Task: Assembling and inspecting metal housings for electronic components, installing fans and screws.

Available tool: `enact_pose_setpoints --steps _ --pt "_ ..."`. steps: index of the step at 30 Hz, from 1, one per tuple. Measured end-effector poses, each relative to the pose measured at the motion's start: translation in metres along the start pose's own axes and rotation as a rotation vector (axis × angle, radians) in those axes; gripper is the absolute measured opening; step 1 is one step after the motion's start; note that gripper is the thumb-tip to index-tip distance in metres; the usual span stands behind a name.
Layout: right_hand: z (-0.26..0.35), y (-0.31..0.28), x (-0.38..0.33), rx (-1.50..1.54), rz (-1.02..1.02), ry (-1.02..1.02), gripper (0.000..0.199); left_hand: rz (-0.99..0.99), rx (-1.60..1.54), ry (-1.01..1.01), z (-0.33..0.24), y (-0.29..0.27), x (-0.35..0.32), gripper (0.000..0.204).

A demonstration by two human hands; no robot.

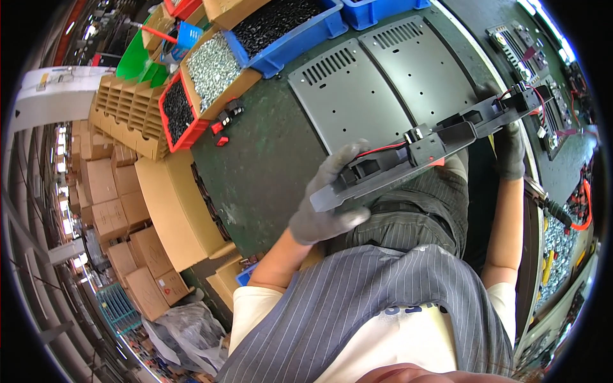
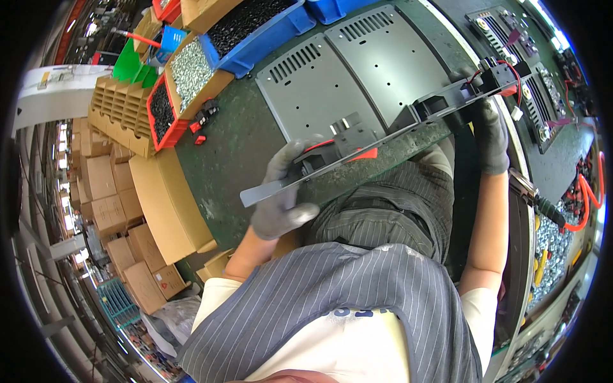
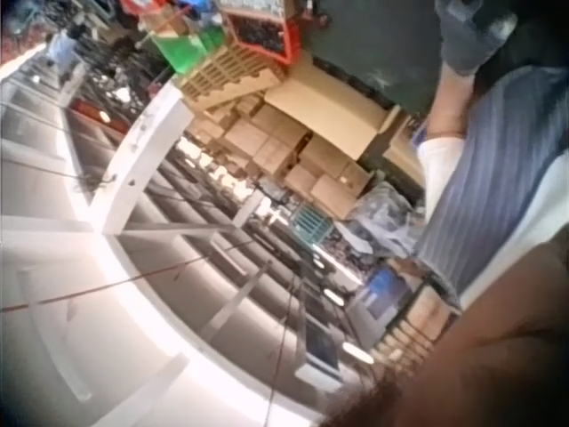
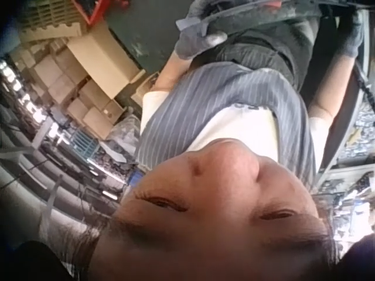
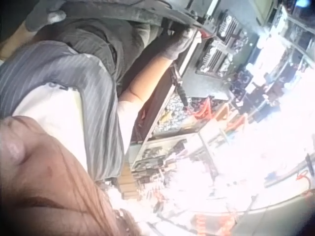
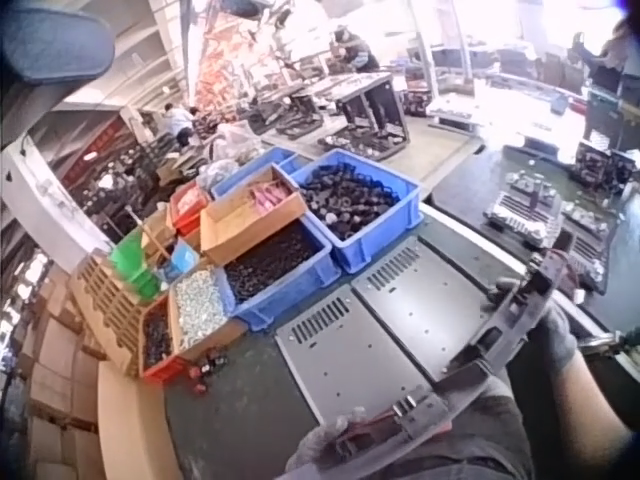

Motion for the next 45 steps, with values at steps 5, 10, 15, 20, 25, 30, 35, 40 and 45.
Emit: enact_pose_setpoints --steps 5,10,15,20,25,30,35,40,45 --pt "-0.009 -0.023 0.007 -0.155 -0.302 0.053 0.055 -0.272 0.107 -0.034 0.015 -0.022 -0.001 0.047" --pt "0.046 -0.014 0.008 -0.087 -0.455 0.125 0.051 -0.358 -0.012 0.063 -0.031 -0.073 -0.008 0.043" --pt "0.157 -0.019 0.003 0.063 -0.530 -0.350 0.036 -0.329 -1.072 -0.116 -0.046 -0.161 -0.014 0.044" --pt "0.244 0.075 -0.036 -0.631 -0.232 -1.072 0.030 0.139 -1.470 -0.364 -0.012 -0.164 -0.040 0.049" --pt "0.179 0.200 -0.028 -0.682 0.129 -0.612 0.034 -0.021 -1.506 -0.402 0.030 -0.154 -0.067 0.054" --pt "0.136 0.278 -0.035 -0.992 0.246 -0.844 0.022 -0.272 -1.344 -0.312 0.031 -0.163 -0.063 0.057" --pt "0.153 0.296 -0.051 -1.203 0.240 -1.120 0.035 -0.805 -1.065 -0.311 0.044 -0.191 -0.075 0.053" --pt "0.150 0.313 -0.118 -0.751 0.815 -0.861 0.086 -0.724 -0.996 -0.236 0.034 -0.193 -0.076 0.055" --pt "0.101 0.311 -0.145 -1.049 0.940 -0.929 0.051 -0.586 -0.829 -0.267 0.030 -0.202 -0.062 0.054"
Point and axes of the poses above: each hand's wrist, its own x-axis towards the middle knuckle, its own y-axis out of the palm, z = x × y, the point moved 10 cm from there along x, towards the middle knuckle, and after that the axes turned 13 degrees about -z, right-handed, at the moved point
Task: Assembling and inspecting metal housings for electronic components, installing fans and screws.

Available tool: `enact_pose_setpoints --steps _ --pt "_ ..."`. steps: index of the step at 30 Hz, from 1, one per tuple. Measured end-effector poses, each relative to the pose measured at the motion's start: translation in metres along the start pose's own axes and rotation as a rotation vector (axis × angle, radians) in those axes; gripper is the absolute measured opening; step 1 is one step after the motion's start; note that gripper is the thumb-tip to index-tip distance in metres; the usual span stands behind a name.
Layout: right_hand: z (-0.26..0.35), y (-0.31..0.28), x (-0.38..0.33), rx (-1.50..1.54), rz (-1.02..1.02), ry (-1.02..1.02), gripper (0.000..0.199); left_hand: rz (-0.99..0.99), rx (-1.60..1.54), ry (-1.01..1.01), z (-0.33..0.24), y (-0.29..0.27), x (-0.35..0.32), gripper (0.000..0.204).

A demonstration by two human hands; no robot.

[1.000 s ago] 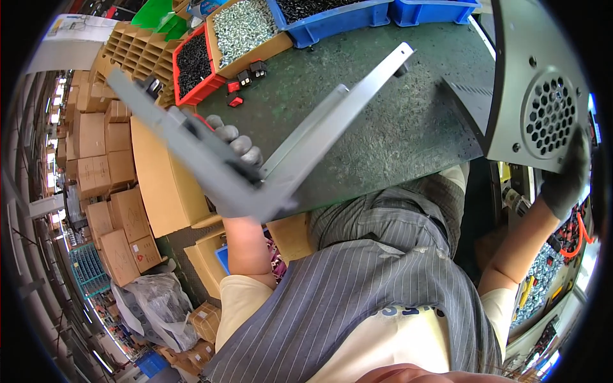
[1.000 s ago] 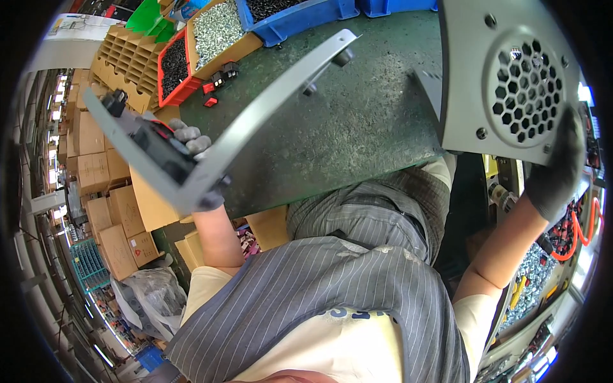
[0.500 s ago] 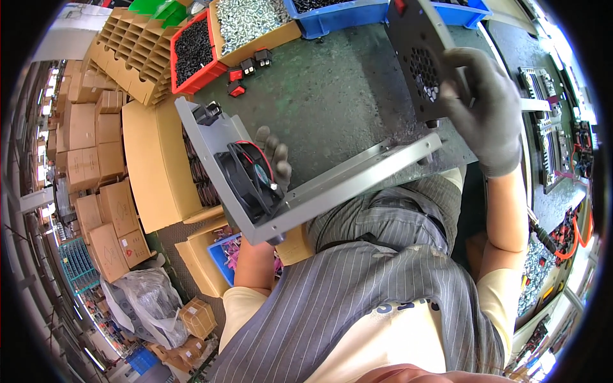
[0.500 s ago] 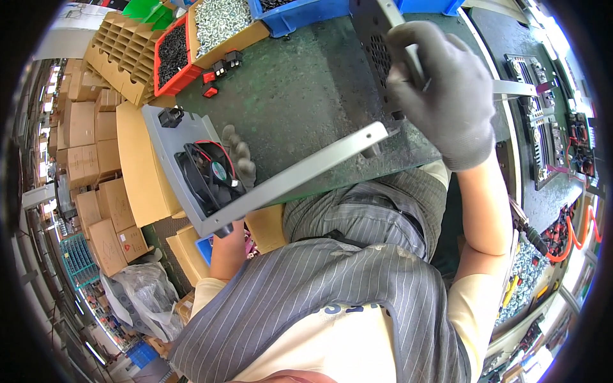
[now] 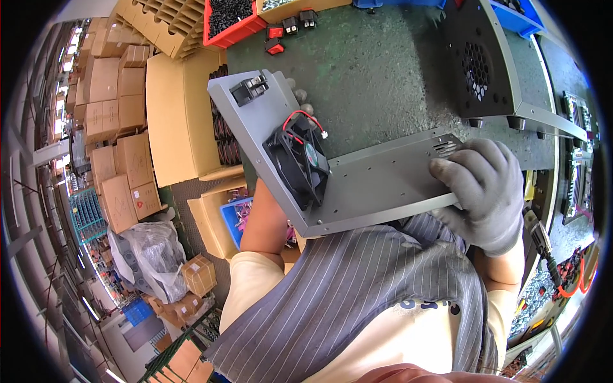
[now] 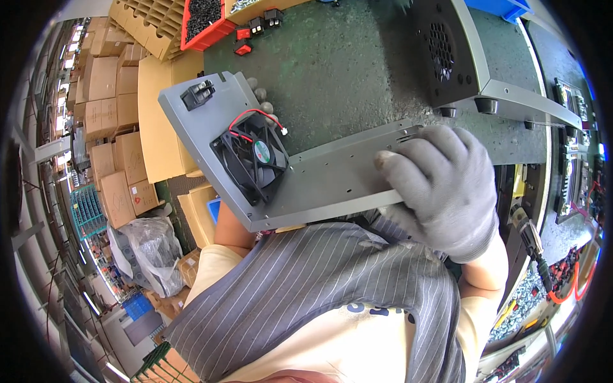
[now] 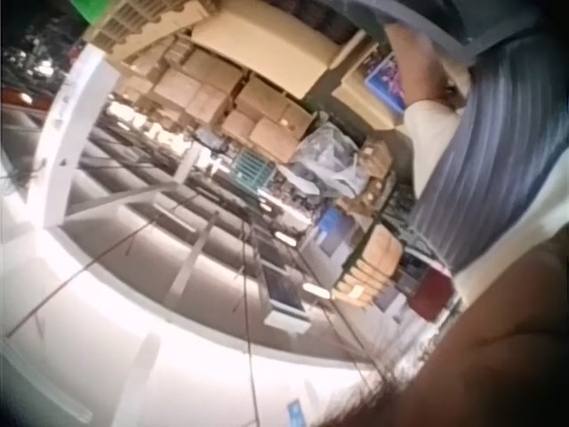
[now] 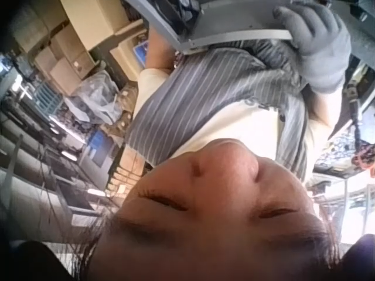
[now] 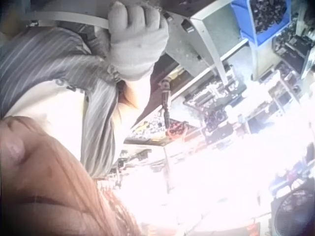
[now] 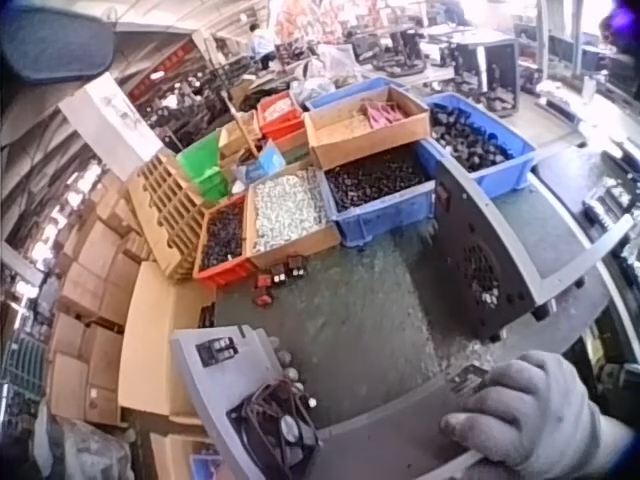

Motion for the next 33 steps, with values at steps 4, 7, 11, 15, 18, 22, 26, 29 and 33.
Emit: enact_pose_setpoints --steps 4,7,11,15,18,22,26,29,33 --pt "-0.009 -0.005 0.002 0.172 -0.128 0.013 0.039 -0.268 0.530 0.536 -0.074 0.031 -0.007 0.047" --pt "-0.011 -0.007 0.006 0.158 -0.173 -0.017 0.037 -0.270 1.008 0.969 -0.126 0.113 -0.033 0.038" --pt "-0.008 -0.007 0.007 0.164 -0.210 -0.051 0.037 0.367 2.167 1.092 -0.071 0.202 -0.031 0.033" --pt "-0.008 -0.010 0.006 0.155 -0.251 -0.056 0.037 0.764 2.934 0.756 -0.010 0.181 -0.005 0.035" --pt "-0.007 -0.009 0.006 0.149 -0.222 -0.082 0.038 0.819 3.122 0.419 0.013 0.166 0.011 0.040" --pt "-0.008 -0.013 0.007 0.145 -0.242 -0.086 0.033 0.802 3.252 -0.170 0.024 0.132 0.017 0.041" --pt "-0.011 -0.012 0.011 0.168 -0.230 -0.085 0.032 0.763 3.257 0.134 0.017 0.139 0.021 0.034" --pt "-0.016 -0.012 0.017 0.169 -0.228 -0.083 0.031 0.661 2.795 1.004 -0.005 0.192 0.007 0.028" --pt "-0.021 -0.007 0.029 0.172 -0.202 -0.092 0.032 0.167 2.383 1.221 -0.088 0.199 0.003 0.031"
Point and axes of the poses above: each hand's wrist, its own x-axis towards the middle knuckle, its own y-axis out of the palm, z = x × y, the point moved 10 cm from there along x, towards the middle knuckle, and after that the axes turned 13 degrees about -z, right-handed, at the moved point
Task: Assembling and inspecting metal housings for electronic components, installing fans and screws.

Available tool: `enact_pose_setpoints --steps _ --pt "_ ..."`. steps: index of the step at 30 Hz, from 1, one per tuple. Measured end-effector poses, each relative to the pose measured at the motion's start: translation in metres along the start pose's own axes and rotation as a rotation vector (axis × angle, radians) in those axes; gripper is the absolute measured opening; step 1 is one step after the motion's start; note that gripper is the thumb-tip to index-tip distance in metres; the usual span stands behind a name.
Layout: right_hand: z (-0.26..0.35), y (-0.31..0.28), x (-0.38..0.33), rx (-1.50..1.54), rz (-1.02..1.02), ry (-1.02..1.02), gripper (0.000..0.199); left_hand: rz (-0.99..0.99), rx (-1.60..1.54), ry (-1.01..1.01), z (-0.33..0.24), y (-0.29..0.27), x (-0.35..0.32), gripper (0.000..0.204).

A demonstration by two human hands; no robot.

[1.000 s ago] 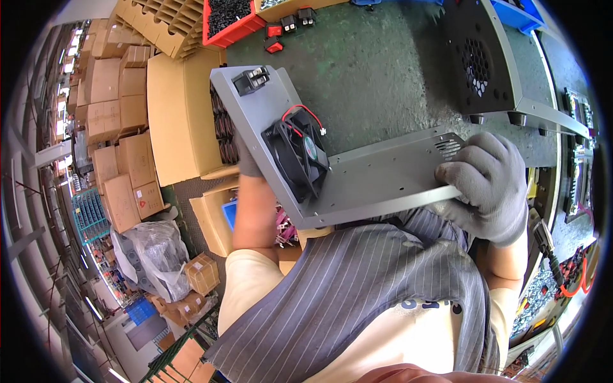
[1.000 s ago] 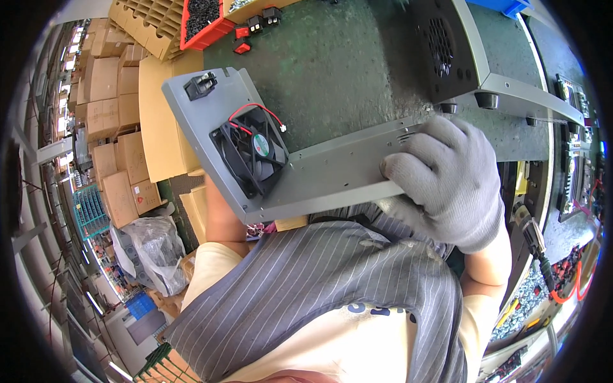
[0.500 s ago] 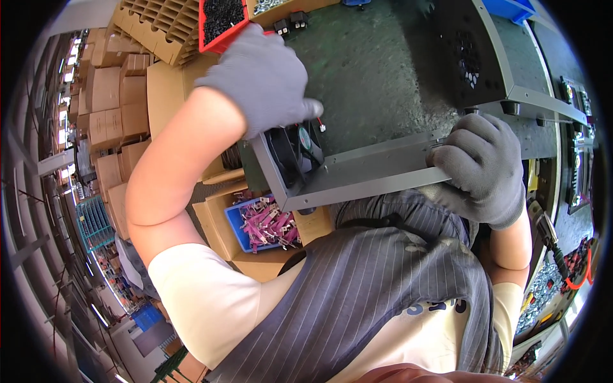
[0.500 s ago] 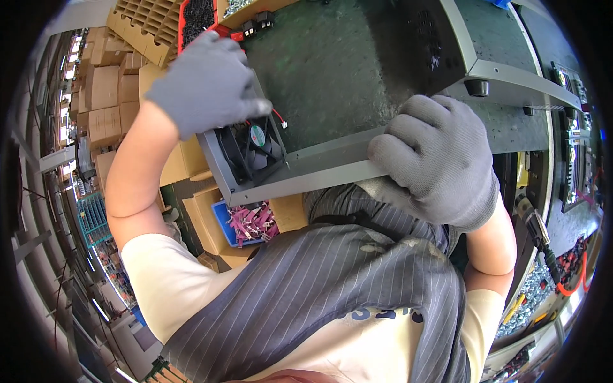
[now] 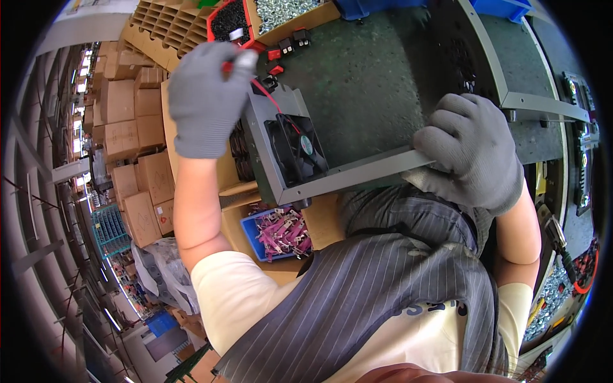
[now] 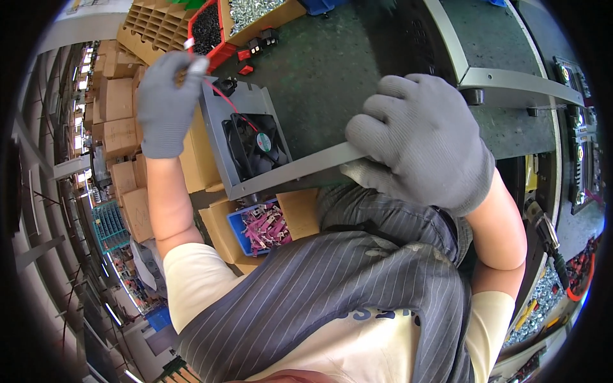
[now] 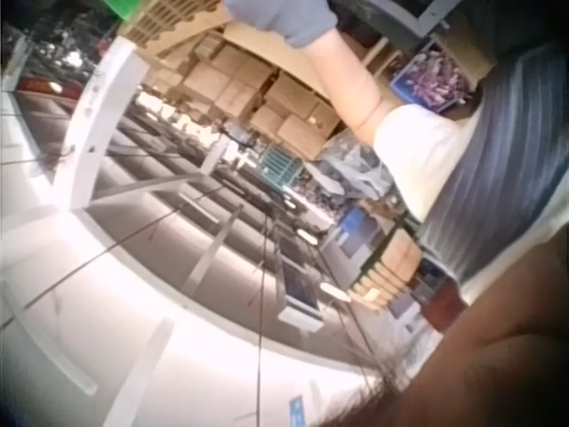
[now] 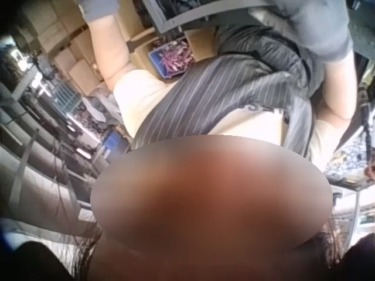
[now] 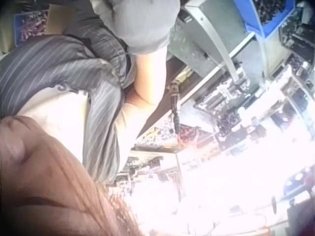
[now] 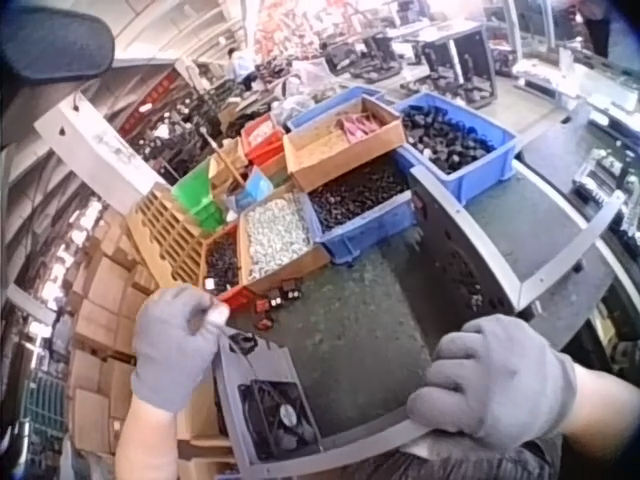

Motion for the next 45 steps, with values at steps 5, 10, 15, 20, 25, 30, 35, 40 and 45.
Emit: enact_pose_setpoints --steps 5,10,15,20,25,30,35,40,45 --pt "-0.003 0.013 0.017 0.058 -0.035 -0.028 0.032 -0.034 0.249 -0.414 0.085 -0.013 -0.029 0.034" --pt "0.004 -0.003 0.017 0.007 -0.161 -0.073 0.048 -0.286 0.204 -0.213 0.019 -0.058 -0.026 0.048" --pt "-0.011 -0.095 -0.055 -0.033 -0.562 0.086 0.045 0.200 -0.275 0.124 -0.109 -0.015 -0.057 0.050" --pt "-0.095 -0.199 -0.237 -0.227 -1.169 0.924 0.036 0.207 -0.276 0.102 -0.118 0.000 -0.063 0.044" --pt "-0.119 -0.287 -0.394 -0.736 -1.535 1.210 0.047 0.182 -0.263 0.124 -0.120 0.000 -0.059 0.040" --pt "-0.150 -0.301 -0.519 -1.388 -1.262 1.988 0.064 0.155 -0.245 0.139 -0.113 0.001 -0.059 0.041" --pt "-0.220 -0.296 -0.565 -0.998 -0.748 2.194 0.037 0.153 -0.282 0.151 -0.114 0.000 -0.063 0.042" --pt "-0.202 -0.255 -0.510 -0.230 -0.948 2.021 0.025 0.164 -0.253 0.115 -0.111 -0.001 -0.063 0.042" --pt "-0.173 -0.277 -0.410 0.157 -1.463 1.620 0.020 0.150 -0.224 0.116 -0.108 -0.002 -0.064 0.041"
Point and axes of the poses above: each hand's wrist, its own x-axis towards the middle knuckle, its own y-axis out of the palm, z = x × y, the point moved 10 cm from there along x, towards the middle knuckle, and after that the axes turned 13 degrees about -z, right-handed, at the moved point
